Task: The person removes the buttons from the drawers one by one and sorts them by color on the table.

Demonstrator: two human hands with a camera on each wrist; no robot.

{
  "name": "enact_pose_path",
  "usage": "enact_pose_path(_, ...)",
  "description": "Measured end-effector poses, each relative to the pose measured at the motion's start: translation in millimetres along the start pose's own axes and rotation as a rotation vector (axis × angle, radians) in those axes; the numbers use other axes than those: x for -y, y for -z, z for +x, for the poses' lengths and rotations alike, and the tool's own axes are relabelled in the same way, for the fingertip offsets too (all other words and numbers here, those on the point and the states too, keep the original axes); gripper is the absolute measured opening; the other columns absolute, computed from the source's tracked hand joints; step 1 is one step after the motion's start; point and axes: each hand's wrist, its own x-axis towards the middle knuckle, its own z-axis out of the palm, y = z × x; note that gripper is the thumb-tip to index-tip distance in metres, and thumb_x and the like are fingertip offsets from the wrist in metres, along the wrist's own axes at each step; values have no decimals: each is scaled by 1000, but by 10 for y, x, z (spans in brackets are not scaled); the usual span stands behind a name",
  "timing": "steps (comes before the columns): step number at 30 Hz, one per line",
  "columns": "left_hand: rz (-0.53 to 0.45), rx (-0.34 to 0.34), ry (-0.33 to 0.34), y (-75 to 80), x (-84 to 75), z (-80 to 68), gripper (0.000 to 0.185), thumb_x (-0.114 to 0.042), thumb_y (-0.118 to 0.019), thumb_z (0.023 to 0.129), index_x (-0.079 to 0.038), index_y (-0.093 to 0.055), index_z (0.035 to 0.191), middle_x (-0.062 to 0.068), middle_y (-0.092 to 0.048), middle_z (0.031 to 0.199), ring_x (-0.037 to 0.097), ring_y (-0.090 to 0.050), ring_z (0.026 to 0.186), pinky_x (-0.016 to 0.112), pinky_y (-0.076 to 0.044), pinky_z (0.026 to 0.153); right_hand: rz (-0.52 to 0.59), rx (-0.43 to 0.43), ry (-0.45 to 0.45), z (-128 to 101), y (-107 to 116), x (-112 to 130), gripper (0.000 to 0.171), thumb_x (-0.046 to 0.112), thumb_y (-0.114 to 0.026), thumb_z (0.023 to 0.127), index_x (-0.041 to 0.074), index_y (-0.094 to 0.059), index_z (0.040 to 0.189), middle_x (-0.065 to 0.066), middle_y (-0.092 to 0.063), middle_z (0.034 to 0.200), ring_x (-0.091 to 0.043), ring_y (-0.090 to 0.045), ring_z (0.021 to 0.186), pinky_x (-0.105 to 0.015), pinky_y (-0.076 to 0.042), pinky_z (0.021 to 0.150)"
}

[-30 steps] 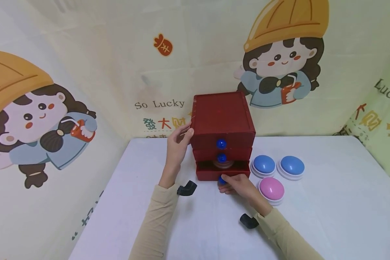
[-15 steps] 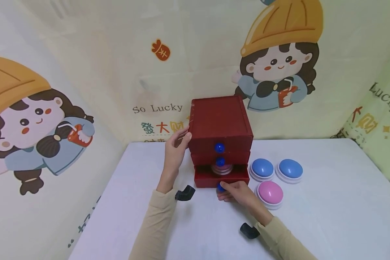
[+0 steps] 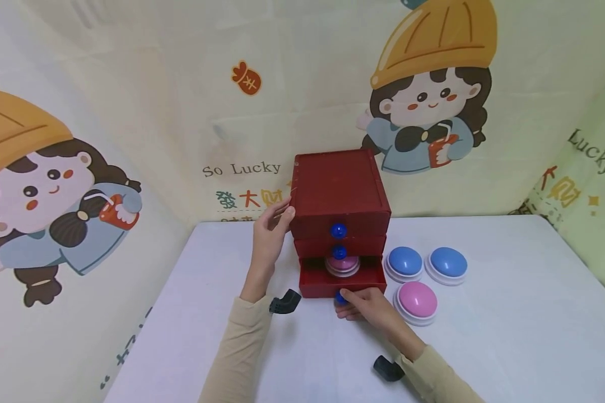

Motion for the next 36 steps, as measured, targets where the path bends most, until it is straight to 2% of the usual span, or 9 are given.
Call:
enact_pose_path(16,0,-13,2,-25,-6,-25,38,-35,-67,95,-23,-65,131,3,-65,126,18,-63,114,33,-55,94,10,-8,3,-98,-44,-71,50,35,-56,101,-11,-70,110,-20,-75,91,-27,-75,84,-32,-60,77)
enact_pose_path(24,24,-17,1,-19,-10,-26,39,-38,-65,95,-26,-64,132,-1,-65,125,17,-63,113,31,-55,93,27,-6,21,-129,-74,-100,49,32,-54,103,-14,-69,109,-23,-74,90,-30,-75,84,-34,-61,76)
enact_pose_path(36,-5,-16,1,-19,-16,-42,38,-36,-66,95,-24,-65,131,2,-65,125,18,-63,113,29,-55,92,53,2,15,-225,-108,-106,48,32,-56,101,-13,-70,106,-22,-75,88,-28,-75,83,-31,-61,74)
